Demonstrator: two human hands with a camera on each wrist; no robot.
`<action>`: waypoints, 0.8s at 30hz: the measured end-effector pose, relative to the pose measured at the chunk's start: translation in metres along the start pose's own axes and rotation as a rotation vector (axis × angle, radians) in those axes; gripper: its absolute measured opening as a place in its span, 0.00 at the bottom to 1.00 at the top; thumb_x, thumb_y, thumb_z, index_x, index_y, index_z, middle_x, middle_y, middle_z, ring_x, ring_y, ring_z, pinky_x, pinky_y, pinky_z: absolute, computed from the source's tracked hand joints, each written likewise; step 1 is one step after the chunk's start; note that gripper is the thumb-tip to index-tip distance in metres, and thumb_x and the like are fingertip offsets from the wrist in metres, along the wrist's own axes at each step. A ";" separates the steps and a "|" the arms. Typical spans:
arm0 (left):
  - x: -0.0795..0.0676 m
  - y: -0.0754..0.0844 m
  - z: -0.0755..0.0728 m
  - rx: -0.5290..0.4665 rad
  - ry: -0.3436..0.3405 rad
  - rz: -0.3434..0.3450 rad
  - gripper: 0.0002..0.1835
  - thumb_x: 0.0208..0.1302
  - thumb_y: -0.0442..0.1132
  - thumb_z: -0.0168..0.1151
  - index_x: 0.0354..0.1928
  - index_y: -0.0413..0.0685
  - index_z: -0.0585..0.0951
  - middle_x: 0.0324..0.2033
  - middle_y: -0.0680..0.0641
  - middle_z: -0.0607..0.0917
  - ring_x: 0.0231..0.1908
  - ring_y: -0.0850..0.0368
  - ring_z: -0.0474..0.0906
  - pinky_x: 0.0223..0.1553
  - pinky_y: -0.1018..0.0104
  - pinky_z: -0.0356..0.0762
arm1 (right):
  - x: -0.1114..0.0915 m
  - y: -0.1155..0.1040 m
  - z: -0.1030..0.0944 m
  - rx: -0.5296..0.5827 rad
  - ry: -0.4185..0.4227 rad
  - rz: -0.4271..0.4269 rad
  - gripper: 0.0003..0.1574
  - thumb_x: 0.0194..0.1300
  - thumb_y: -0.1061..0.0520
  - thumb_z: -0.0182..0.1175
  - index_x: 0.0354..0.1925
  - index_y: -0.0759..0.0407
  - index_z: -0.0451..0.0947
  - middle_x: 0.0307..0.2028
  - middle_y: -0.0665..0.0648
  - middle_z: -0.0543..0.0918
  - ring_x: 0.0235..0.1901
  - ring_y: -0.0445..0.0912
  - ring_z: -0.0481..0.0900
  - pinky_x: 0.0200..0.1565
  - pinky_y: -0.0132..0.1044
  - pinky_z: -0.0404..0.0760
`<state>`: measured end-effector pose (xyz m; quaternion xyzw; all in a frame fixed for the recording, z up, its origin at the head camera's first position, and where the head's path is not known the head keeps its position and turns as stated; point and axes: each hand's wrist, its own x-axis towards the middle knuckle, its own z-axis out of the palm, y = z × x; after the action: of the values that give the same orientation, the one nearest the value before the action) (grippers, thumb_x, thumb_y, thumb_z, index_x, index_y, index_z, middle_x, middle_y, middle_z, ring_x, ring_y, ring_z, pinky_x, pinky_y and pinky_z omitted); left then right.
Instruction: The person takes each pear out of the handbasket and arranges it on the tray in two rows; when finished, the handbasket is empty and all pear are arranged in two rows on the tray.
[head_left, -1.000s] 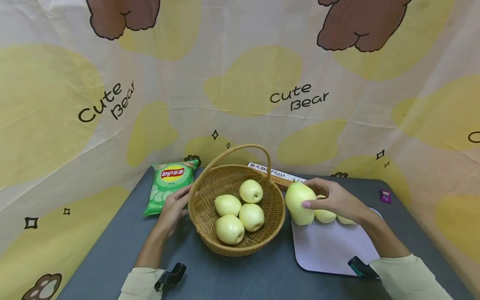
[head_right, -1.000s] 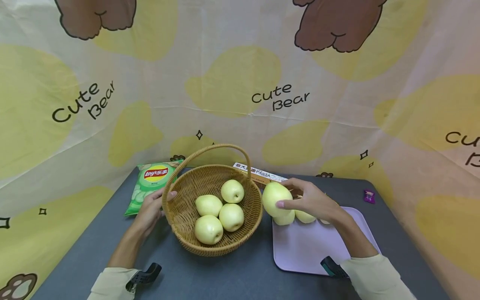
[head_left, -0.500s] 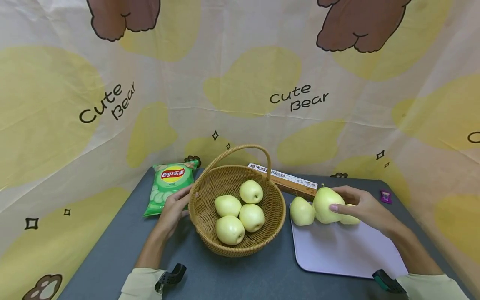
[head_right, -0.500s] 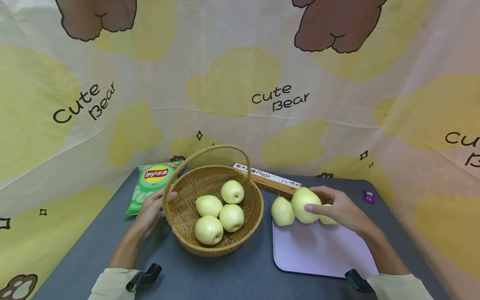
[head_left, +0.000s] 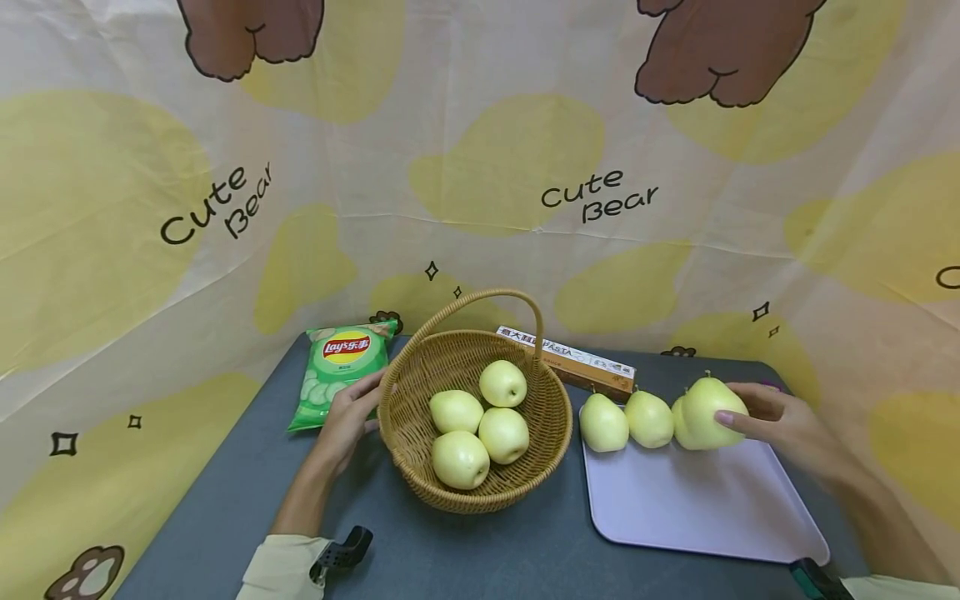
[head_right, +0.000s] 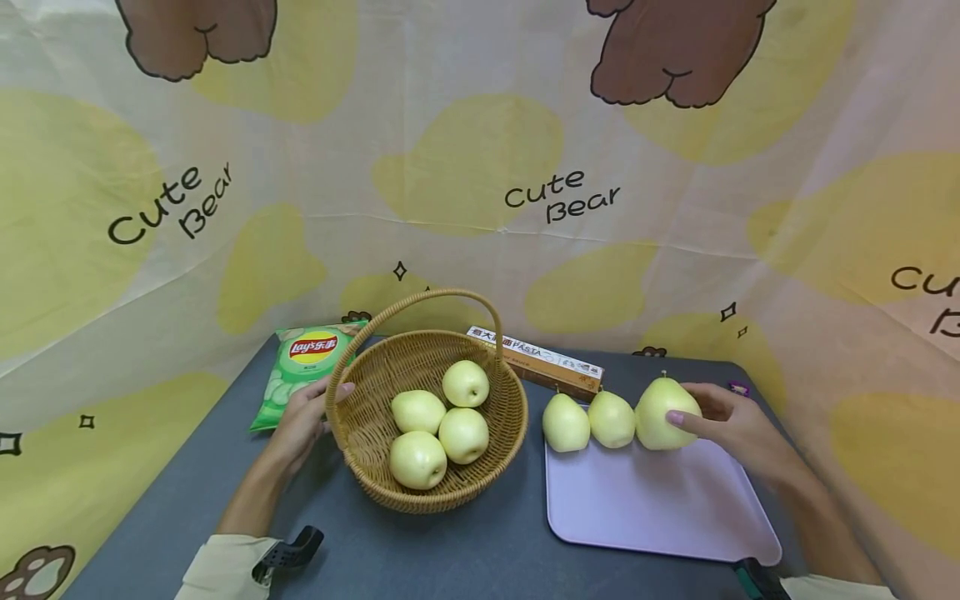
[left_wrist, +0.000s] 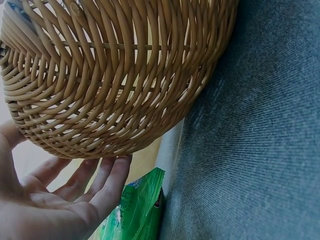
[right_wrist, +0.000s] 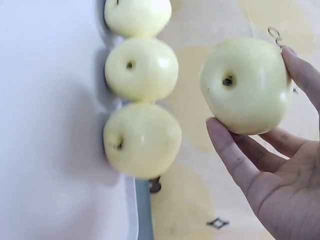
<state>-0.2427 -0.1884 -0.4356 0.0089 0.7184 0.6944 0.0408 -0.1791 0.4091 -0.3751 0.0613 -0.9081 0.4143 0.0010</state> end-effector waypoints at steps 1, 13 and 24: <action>0.000 0.000 0.000 0.000 0.000 0.001 0.34 0.79 0.54 0.61 0.80 0.50 0.68 0.76 0.43 0.71 0.69 0.44 0.75 0.61 0.52 0.82 | -0.001 0.004 -0.002 -0.003 0.006 0.017 0.33 0.77 0.48 0.65 0.73 0.59 0.73 0.56 0.37 0.82 0.51 0.32 0.81 0.47 0.29 0.80; 0.000 0.000 0.000 -0.001 0.003 0.003 0.34 0.79 0.54 0.60 0.80 0.50 0.69 0.75 0.44 0.72 0.68 0.46 0.75 0.57 0.57 0.83 | -0.006 0.045 -0.029 -0.067 0.000 0.198 0.49 0.80 0.37 0.56 0.83 0.63 0.55 0.78 0.68 0.64 0.51 0.20 0.64 0.43 0.24 0.76; 0.000 -0.001 0.000 0.007 -0.005 0.016 0.33 0.81 0.53 0.58 0.80 0.48 0.68 0.76 0.43 0.70 0.70 0.44 0.73 0.57 0.57 0.83 | 0.000 0.076 -0.033 0.043 -0.015 0.198 0.48 0.82 0.43 0.58 0.77 0.79 0.59 0.53 0.37 0.80 0.45 0.29 0.82 0.45 0.25 0.83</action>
<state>-0.2428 -0.1882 -0.4366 0.0167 0.7208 0.6920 0.0368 -0.1898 0.4836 -0.4106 -0.0255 -0.9005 0.4314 -0.0478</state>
